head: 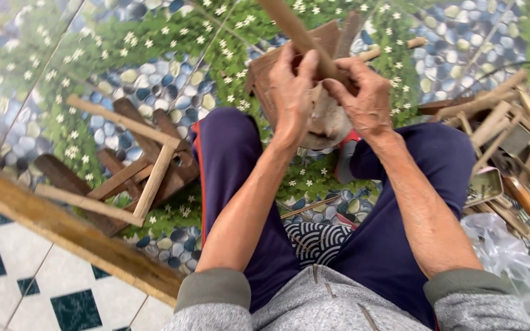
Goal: Assembling a bamboo frame by fitting sticks together and securing them with a wooden mallet.
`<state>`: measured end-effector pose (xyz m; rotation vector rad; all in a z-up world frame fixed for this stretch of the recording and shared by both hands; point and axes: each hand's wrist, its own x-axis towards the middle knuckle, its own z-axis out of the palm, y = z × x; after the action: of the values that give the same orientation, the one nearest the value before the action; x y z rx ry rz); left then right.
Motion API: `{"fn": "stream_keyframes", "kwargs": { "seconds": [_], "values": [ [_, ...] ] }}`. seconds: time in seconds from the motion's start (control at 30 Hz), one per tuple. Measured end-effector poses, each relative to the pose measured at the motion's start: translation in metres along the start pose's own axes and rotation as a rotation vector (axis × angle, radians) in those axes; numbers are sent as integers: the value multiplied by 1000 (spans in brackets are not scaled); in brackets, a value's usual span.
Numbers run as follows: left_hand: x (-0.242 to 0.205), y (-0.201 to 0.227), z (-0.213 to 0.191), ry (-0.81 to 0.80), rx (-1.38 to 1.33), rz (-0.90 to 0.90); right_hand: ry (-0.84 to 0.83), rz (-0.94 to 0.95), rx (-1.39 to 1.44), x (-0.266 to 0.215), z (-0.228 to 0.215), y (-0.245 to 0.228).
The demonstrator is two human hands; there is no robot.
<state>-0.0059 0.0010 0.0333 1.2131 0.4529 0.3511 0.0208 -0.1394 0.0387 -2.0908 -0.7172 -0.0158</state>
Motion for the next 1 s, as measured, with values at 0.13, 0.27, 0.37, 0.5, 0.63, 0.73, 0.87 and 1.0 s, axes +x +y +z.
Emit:
{"fn": "stream_keyframes", "kwargs": {
  "seconds": [0.13, 0.27, 0.37, 0.5, 0.63, 0.73, 0.87, 1.0],
  "values": [
    [2, -10, -2, -11, -39, 6, -30, 93, 144, 3, -7, -14],
    [2, -6, -4, 12, 4, 4, -63, 160, 268, 7, -13, -15],
    [2, -6, -4, 11, 26, 3, -91, 229, 331, 7, -15, -10],
    [3, -8, -6, 25, -12, -27, -155, 298, 395, 9, -18, -18],
    [6, -17, -9, 3, -22, 15, -193, 304, 355, 9, -15, -17],
    [13, -35, -14, 50, -33, 82, -137, 301, 355, 8, -7, -14],
    [11, -32, -13, 54, -49, 68, -136, 287, 333, 5, -7, -12],
    [12, -34, -12, 67, -65, 50, -131, 303, 344, 5, -4, -10]
  ]
}}
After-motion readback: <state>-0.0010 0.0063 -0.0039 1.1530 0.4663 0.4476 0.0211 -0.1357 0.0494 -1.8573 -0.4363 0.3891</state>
